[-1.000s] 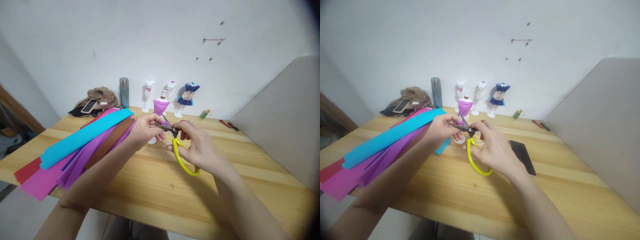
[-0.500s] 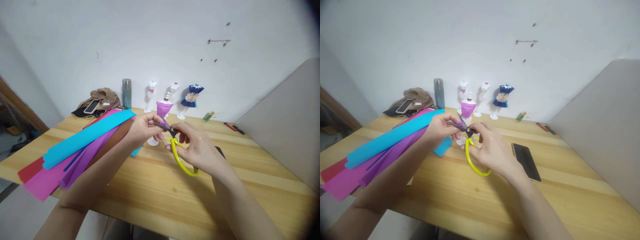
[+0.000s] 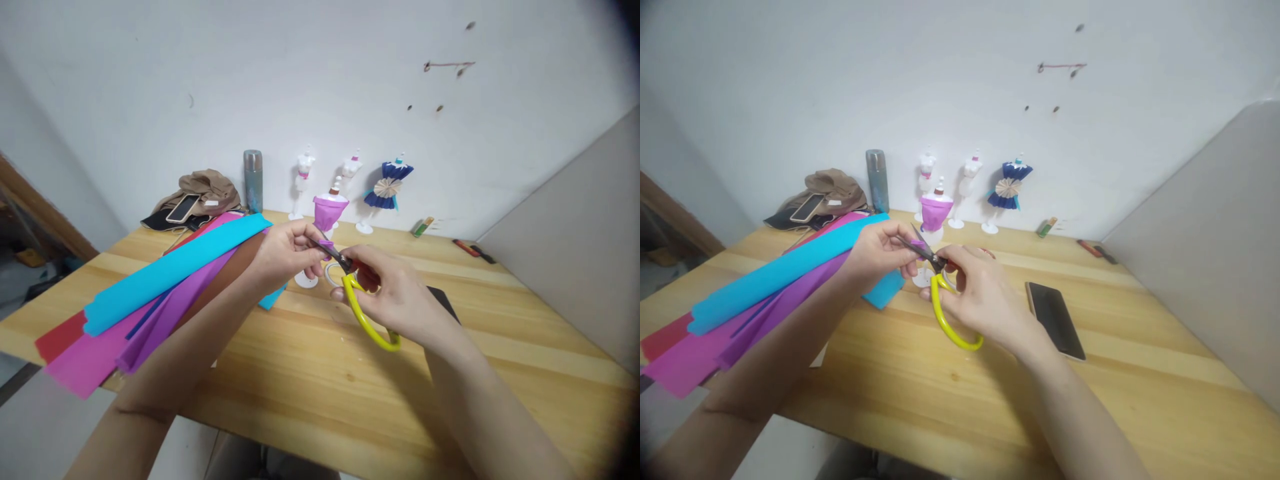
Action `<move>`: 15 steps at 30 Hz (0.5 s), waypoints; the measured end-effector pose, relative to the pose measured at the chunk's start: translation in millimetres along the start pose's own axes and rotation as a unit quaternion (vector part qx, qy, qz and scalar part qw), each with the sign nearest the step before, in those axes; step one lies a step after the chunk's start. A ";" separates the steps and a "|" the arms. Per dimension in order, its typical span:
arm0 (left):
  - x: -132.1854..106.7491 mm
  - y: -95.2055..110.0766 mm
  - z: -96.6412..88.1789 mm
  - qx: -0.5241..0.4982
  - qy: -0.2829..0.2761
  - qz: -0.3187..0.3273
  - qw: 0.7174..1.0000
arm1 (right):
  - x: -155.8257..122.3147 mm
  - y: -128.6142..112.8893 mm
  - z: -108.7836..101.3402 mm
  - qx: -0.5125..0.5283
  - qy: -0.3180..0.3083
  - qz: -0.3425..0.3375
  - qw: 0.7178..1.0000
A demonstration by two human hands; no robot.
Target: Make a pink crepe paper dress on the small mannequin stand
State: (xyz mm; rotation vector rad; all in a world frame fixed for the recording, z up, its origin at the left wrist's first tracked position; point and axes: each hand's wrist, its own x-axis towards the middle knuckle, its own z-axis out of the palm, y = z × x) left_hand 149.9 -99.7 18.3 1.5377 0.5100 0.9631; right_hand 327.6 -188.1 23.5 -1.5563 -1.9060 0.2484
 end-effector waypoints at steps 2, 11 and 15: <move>-0.1 -0.2 -0.3 0.000 0.001 -0.002 1.000 | -0.7 -0.2 -0.2 -0.001 0.000 -0.003 1.000; -0.2 0.2 -1.2 0.003 -0.005 0.006 1.000 | -1.2 0.7 0.3 0.023 -0.010 -0.011 1.000; -0.2 0.4 -1.5 -0.003 -0.004 0.004 1.000 | 0.0 2.4 2.6 0.068 -0.029 0.018 0.997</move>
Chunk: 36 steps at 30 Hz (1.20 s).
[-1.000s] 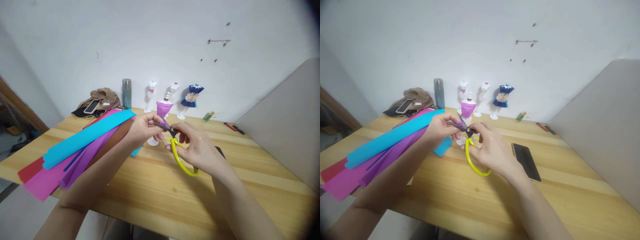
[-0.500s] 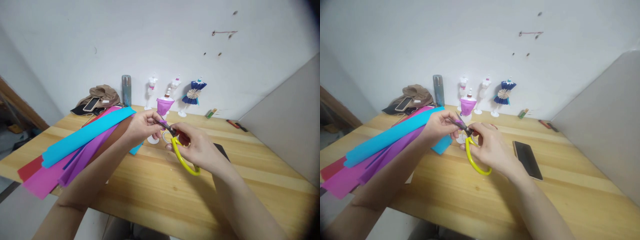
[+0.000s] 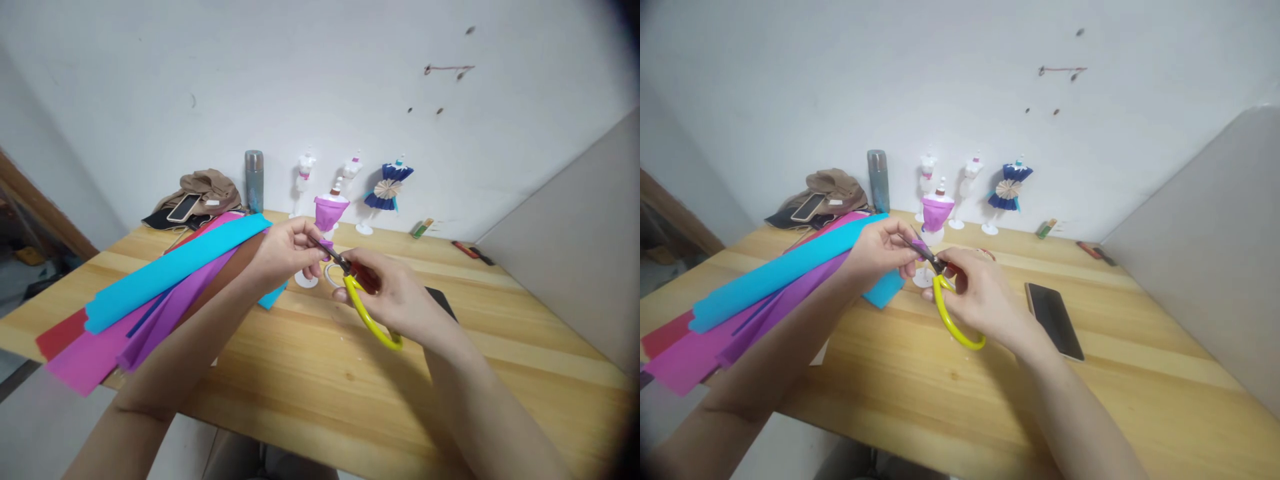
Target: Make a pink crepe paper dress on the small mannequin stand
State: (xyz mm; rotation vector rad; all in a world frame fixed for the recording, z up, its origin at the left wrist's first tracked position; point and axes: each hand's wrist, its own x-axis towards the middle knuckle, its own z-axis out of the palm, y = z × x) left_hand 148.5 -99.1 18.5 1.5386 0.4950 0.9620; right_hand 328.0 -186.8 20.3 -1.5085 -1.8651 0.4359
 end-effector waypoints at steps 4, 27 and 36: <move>0.9 -2.1 -1.4 -0.017 -0.001 0.004 1.000 | 3.4 4.6 2.6 0.104 -0.019 0.009 0.994; 0.3 6.8 4.8 0.013 0.035 -0.119 0.992 | 11.5 11.8 9.7 0.224 -0.060 0.004 0.973; 0.6 1.8 0.9 -0.007 0.008 -0.086 0.996 | 6.0 11.2 11.0 0.112 -0.012 0.019 0.993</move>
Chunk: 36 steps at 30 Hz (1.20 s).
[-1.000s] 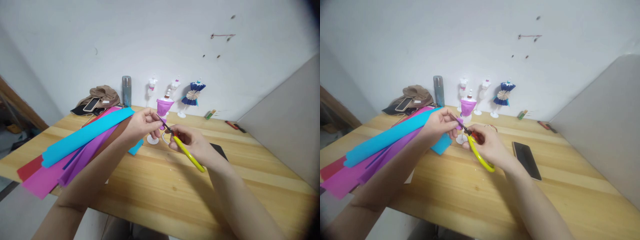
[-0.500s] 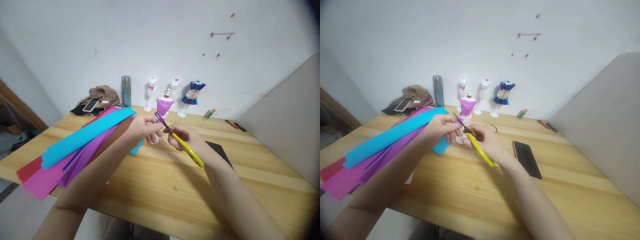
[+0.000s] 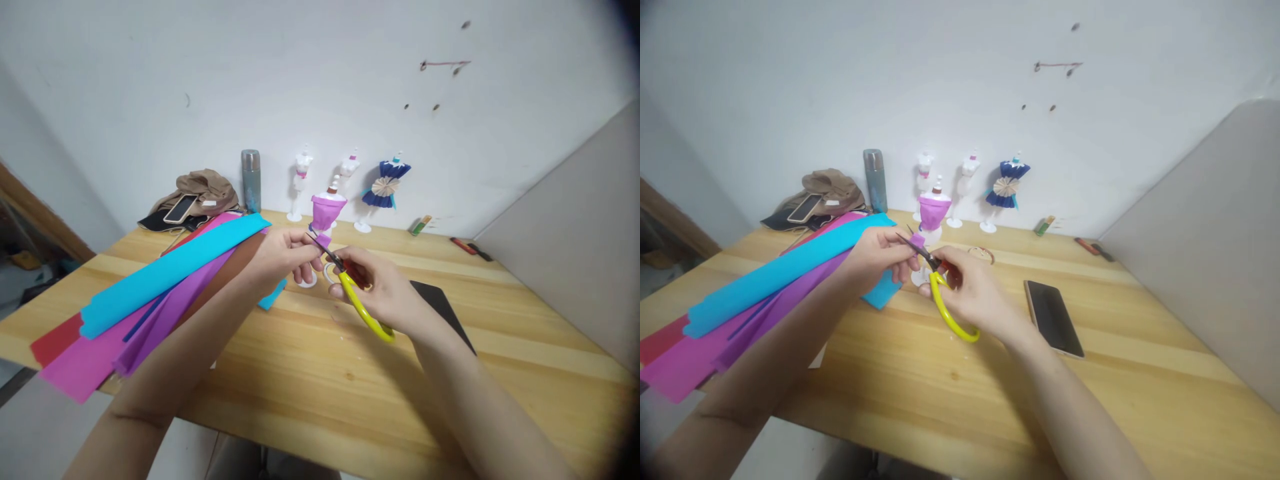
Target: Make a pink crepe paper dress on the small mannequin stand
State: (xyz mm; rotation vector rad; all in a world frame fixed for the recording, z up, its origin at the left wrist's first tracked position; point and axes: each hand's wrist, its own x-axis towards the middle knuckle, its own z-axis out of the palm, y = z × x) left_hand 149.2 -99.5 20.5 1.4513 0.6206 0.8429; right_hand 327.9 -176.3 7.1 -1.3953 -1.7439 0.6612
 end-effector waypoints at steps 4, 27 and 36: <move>0.2 -1.5 -2.1 0.007 -0.012 0.017 1.000 | -2.1 -3.9 -1.9 -0.028 0.004 -0.004 1.000; 1.2 -3.6 -1.2 -0.011 -0.007 -0.027 1.000 | 2.2 -0.1 -3.1 0.073 -0.046 -0.008 0.996; 3.7 -8.2 -0.4 -0.010 0.004 -0.024 1.000 | 2.9 1.0 -0.6 0.092 -0.033 -0.001 0.995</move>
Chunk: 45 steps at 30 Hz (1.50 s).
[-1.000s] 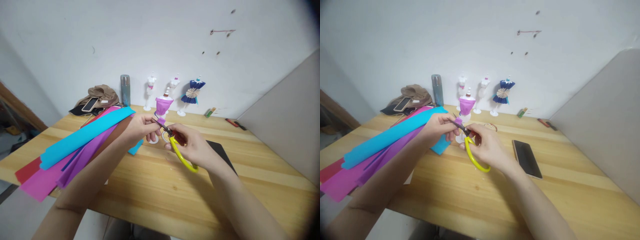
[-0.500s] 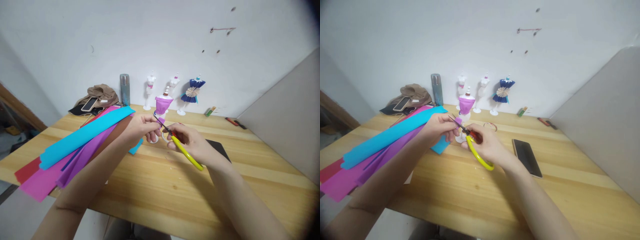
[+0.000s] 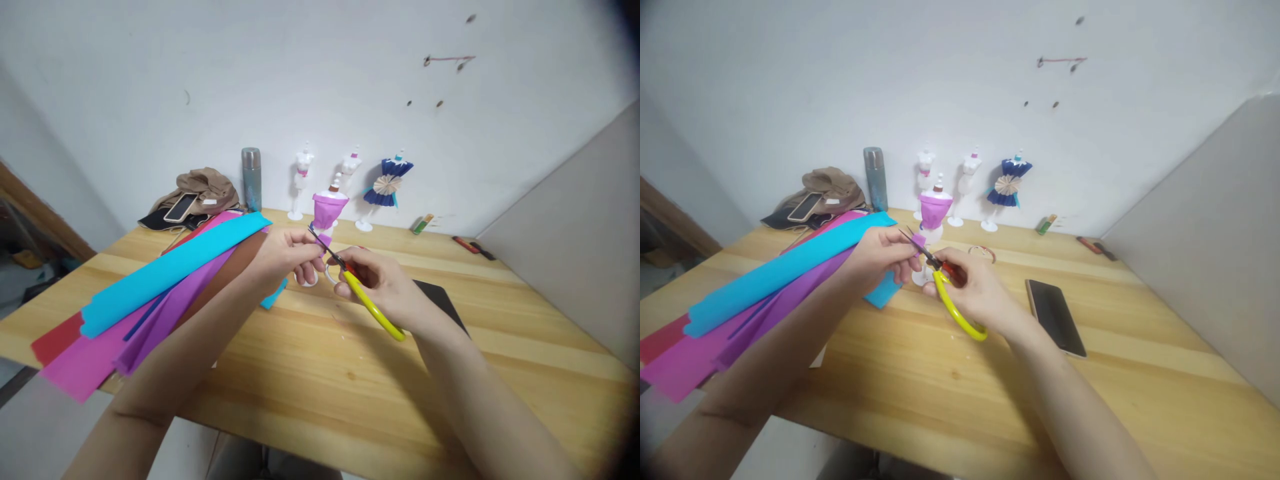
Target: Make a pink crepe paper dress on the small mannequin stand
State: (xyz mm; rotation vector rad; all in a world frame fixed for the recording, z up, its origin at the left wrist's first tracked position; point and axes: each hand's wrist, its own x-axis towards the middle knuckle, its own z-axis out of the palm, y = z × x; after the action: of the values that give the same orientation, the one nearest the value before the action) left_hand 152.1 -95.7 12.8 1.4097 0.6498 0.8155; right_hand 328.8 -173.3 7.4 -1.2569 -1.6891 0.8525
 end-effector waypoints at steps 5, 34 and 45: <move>-0.8 -1.6 0.8 -0.012 0.001 0.009 1.000 | 0.1 -0.4 0.0 -0.002 0.009 -0.006 1.000; -3.2 1.5 1.4 -0.034 0.017 0.034 0.999 | -1.1 -0.7 0.7 0.000 0.039 0.003 0.999; -5.2 5.4 1.1 -0.018 0.027 0.034 0.999 | -0.9 1.0 0.7 0.012 0.045 -0.006 0.999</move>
State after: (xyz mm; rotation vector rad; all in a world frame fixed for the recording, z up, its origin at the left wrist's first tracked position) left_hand 149.3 -100.7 17.9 1.3872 0.6282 0.9178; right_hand 328.6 -174.0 6.0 -1.2493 -1.6105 0.7944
